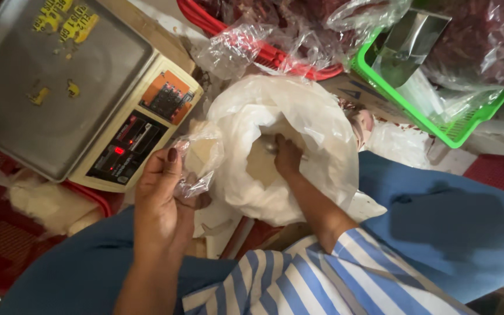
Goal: The person fills small plastic bags with a white powder from a larger bag, weighs the filled bags on a scale, and ties them closed by hand.
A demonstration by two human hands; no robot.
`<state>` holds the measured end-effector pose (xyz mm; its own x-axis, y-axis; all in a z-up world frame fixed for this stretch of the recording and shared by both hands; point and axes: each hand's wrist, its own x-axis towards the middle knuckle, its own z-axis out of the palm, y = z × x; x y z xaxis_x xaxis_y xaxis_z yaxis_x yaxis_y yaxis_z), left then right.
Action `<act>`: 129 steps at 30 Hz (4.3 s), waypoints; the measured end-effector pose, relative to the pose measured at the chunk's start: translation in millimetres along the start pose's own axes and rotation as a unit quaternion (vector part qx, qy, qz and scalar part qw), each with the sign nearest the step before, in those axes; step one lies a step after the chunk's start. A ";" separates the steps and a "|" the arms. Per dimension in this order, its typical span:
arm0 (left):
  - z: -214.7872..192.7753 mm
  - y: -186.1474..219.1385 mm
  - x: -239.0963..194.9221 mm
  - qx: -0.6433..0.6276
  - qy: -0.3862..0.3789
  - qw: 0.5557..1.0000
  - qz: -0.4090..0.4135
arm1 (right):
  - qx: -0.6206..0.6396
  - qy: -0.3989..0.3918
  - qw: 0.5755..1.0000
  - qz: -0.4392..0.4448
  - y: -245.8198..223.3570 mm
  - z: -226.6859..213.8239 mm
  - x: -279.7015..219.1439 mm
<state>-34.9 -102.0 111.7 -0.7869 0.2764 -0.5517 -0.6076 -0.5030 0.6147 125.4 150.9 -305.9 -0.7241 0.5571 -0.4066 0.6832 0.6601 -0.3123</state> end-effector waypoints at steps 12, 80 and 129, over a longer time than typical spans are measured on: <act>0.6 -7.5 3.2 0.030 0.031 0.999 -0.005 | -0.001 0.044 0.988 -0.147 -13.7 7.6 49.9; 41.1 -100.7 13.1 0.106 -0.233 0.967 -0.010 | 0.285 -0.250 0.921 -0.083 -80.9 -444.1 -137.2; 42.5 -87.7 2.1 0.186 -0.227 0.955 -0.036 | 0.209 -0.192 0.941 -0.186 -73.2 -441.2 -110.9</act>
<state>12.2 -22.5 80.5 -0.6561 0.6685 -0.3502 -0.5914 -0.1671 0.7889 114.1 263.1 140.9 -0.8883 0.0506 -0.4565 0.4238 0.4732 -0.7723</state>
